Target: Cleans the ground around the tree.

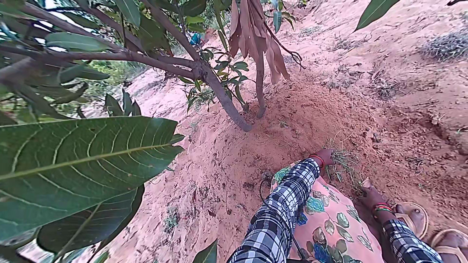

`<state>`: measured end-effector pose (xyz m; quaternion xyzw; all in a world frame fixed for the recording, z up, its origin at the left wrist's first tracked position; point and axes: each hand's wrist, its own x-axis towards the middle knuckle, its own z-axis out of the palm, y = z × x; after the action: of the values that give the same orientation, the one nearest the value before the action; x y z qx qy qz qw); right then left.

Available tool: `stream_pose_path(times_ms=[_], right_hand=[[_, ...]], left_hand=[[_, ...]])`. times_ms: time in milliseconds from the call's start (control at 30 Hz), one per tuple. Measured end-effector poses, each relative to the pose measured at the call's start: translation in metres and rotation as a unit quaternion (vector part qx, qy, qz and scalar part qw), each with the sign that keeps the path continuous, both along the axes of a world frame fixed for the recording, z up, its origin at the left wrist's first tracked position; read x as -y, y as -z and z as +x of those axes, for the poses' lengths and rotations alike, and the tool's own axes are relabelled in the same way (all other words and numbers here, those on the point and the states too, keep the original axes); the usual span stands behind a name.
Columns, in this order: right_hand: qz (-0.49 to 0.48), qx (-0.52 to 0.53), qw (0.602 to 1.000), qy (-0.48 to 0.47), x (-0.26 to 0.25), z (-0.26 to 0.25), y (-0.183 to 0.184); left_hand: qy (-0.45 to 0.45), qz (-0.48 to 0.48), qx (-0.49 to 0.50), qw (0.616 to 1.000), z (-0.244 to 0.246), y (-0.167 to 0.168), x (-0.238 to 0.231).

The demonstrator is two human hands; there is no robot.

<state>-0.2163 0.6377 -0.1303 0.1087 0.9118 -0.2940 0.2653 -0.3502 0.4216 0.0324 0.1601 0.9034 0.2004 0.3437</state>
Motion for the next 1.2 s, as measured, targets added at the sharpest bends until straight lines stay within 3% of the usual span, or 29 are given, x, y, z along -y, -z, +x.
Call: stream_pose_path(times_ms=[400, 1200], right_hand=[[0.005, 0.001, 1.000, 0.001, 0.0022, 0.0010, -0.0050], [0.007, 0.004, 1.000, 0.003, 0.0003, 0.0000, 0.0005]], left_hand=[[-0.011, 0.040, -0.005, 0.999, 0.0003, 0.0034, 0.0008], [-0.001, 0.016, -0.004, 1.000, 0.0003, 0.0000, -0.0003]])
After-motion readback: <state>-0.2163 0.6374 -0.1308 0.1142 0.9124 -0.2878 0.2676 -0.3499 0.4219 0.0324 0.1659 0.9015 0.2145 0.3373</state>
